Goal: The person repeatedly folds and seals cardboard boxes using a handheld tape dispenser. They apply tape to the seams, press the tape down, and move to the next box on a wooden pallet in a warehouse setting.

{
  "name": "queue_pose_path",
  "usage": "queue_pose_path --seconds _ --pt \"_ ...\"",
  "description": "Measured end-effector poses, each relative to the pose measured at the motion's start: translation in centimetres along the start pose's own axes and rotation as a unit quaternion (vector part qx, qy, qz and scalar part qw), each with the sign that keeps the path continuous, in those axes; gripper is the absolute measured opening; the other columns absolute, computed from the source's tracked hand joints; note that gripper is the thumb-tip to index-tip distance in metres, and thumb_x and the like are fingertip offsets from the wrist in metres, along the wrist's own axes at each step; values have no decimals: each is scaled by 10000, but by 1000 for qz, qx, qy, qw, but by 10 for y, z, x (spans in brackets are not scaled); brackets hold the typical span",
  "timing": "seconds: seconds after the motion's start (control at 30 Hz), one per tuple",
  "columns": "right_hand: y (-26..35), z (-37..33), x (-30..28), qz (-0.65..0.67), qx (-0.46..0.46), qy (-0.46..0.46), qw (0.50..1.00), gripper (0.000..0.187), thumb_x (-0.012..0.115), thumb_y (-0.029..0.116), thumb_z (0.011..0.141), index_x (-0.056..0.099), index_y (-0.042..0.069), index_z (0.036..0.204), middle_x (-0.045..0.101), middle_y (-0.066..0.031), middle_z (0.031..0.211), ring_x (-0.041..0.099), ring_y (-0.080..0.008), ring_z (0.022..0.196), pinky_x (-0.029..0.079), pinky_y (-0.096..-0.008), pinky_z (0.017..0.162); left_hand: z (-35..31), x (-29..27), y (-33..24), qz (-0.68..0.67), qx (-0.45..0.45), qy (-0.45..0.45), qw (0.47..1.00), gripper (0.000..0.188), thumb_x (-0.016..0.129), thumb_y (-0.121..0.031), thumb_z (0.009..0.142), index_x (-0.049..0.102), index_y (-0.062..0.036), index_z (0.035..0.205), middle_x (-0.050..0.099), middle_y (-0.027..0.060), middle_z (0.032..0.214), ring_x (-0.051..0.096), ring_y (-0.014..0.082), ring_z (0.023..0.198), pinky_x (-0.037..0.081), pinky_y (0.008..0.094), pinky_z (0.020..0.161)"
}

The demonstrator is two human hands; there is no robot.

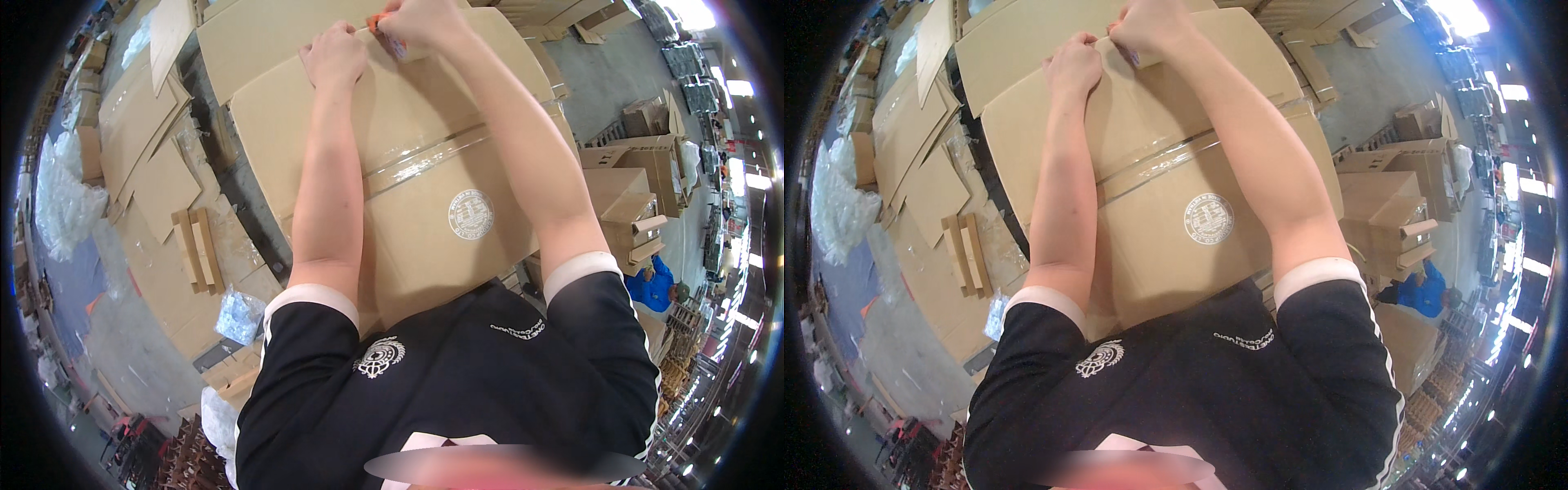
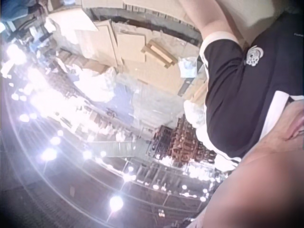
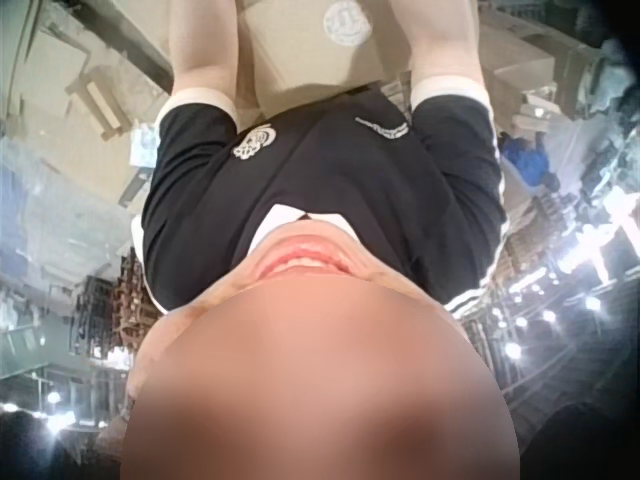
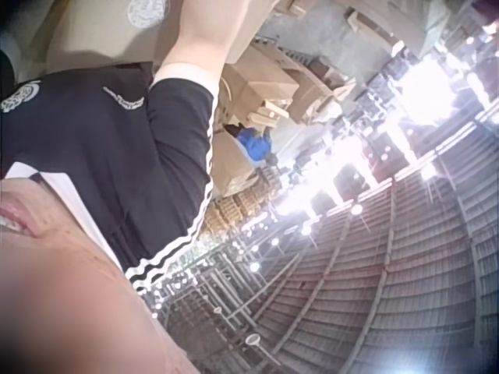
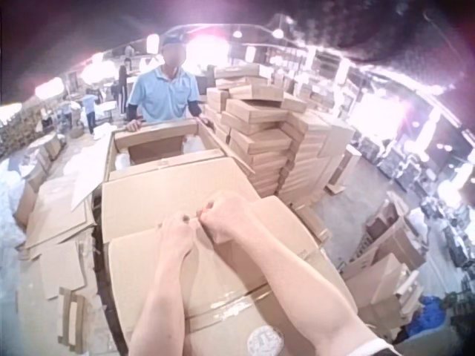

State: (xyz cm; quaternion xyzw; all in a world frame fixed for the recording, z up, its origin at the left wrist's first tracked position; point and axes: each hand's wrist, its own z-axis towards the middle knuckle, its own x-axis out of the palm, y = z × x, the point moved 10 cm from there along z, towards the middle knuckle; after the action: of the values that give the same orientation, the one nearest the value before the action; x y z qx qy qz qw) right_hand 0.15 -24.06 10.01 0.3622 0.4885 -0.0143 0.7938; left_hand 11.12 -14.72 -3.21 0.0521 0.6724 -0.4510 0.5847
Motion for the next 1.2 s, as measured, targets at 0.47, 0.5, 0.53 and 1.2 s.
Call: queue_pose_path --seconds 0.47,0.5,0.53,1.2 --pt "-36 44 55 -213 79 195 954 359 789 450 783 862 114 888 802 -187 944 772 -353 906 608 -443 802 0 3 0 32 4 -54 998 276 528 -201 1029 743 -139 1190 781 101 1211 685 315 1208 416 509 1107" --pt "-30 46 53 -180 56 177 966 339 804 419 774 861 106 892 805 -186 953 774 -352 915 609 -448 812 0 0 -2 31 10 -64 997 274 533 -190 1021 745 -137 1186 784 104 1201 687 313 1204 418 500 1110" --pt "-34 45 54 -180 76 185 963 321 818 387 764 860 97 895 807 -185 962 777 -351 924 611 -452 823 0 3 -1 27 6 -46 999 273 537 -178 1013 747 -135 1182 788 107 1190 688 312 1200 419 491 1114" --pt "-18 -3 24 -210 155 271 926 245 757 249 802 852 84 955 813 -176 1069 780 -345 1020 621 -425 895 12 20 8 -441 0 -45 897 402 484 -323 1145 725 -125 1399 771 141 1326 673 318 1304 353 505 1235"
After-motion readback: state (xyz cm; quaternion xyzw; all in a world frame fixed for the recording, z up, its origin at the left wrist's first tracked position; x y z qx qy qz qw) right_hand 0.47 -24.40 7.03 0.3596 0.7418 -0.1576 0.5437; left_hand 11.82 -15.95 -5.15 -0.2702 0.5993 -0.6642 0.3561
